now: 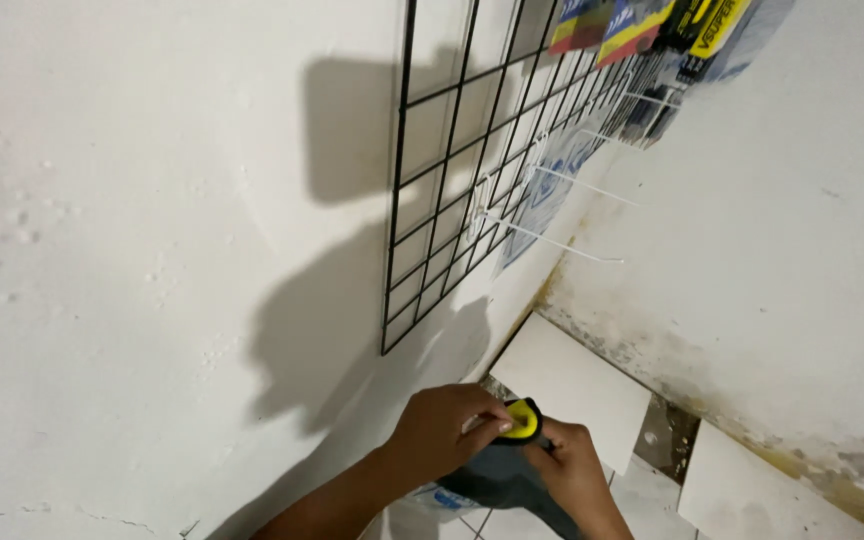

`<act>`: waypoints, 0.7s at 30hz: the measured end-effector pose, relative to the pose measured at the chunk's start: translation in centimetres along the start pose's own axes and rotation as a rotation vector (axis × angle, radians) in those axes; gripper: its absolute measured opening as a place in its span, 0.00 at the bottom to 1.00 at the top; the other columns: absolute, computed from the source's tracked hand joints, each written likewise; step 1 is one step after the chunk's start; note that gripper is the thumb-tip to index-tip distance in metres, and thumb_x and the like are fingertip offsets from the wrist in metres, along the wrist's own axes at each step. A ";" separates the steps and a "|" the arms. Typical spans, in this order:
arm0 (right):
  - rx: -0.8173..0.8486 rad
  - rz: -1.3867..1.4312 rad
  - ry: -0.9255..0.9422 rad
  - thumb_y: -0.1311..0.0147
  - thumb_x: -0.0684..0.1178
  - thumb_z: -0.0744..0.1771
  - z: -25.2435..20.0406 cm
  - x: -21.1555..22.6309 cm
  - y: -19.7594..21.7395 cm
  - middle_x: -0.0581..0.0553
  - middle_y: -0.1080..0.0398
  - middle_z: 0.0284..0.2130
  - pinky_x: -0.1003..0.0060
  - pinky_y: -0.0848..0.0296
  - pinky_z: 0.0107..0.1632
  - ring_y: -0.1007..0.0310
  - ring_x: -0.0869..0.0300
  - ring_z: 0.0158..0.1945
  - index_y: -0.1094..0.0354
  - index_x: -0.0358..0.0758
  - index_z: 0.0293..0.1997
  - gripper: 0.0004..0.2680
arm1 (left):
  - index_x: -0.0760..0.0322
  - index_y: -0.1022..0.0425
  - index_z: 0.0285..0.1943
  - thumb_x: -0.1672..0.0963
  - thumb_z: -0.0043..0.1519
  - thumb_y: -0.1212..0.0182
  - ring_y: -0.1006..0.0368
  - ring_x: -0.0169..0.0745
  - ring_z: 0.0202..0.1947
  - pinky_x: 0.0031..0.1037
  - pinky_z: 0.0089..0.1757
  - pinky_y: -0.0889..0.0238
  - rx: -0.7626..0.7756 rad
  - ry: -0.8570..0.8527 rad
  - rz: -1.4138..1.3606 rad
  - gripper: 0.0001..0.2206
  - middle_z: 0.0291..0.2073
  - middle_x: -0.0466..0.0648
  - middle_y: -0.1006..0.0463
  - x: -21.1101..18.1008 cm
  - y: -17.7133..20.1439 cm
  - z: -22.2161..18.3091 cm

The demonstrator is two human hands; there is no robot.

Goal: Wiping a plastic package containing a clutch cable with a cleaning cloth.

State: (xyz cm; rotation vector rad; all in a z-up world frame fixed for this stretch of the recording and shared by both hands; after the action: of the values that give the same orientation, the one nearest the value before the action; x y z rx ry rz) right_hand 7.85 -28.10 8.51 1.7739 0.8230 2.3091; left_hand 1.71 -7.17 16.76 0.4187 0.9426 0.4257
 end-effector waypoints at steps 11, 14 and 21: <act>0.098 -0.109 0.056 0.40 0.32 0.57 0.3 2.5 1.5 0.50 0.29 0.12 0.68 0.43 0.23 0.43 0.64 0.17 0.19 0.34 0.30 0.07 | 0.61 0.22 0.44 0.60 0.61 0.43 0.21 0.37 0.27 0.25 0.32 0.30 0.080 0.192 -0.119 0.06 0.34 0.43 0.15 -2.1 2.9 0.0; 0.060 -0.118 0.072 0.41 0.32 0.56 0.5 2.4 2.8 0.49 0.25 0.13 0.69 0.37 0.23 0.38 0.63 0.17 0.21 0.32 0.28 0.06 | 0.61 0.25 0.44 0.57 0.66 0.44 0.36 0.33 0.15 0.26 0.24 0.41 0.047 0.172 -0.168 0.04 0.32 0.44 0.14 -2.3 3.8 -0.1; 0.132 -0.184 0.083 0.43 0.32 0.54 0.8 -0.9 5.7 0.48 0.15 0.20 0.68 0.33 0.27 0.29 0.61 0.19 0.18 0.38 0.33 0.12 | 0.62 0.35 0.40 0.62 0.66 0.45 0.34 0.28 0.18 0.19 0.24 0.41 -0.035 0.144 -0.351 0.04 0.40 0.49 0.12 -1.6 4.5 0.2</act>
State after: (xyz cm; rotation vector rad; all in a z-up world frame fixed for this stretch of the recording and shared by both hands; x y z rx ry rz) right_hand 10.17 -32.97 10.61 1.5825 1.1253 2.2691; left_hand 0.31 -4.28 20.31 0.1854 1.1230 0.1526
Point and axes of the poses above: each hand's wrist, its own z-axis towards the middle knuckle, its own y-axis out of the back of the hand, x = y × z, the point moved 4 cm from there along z, towards the middle knuckle
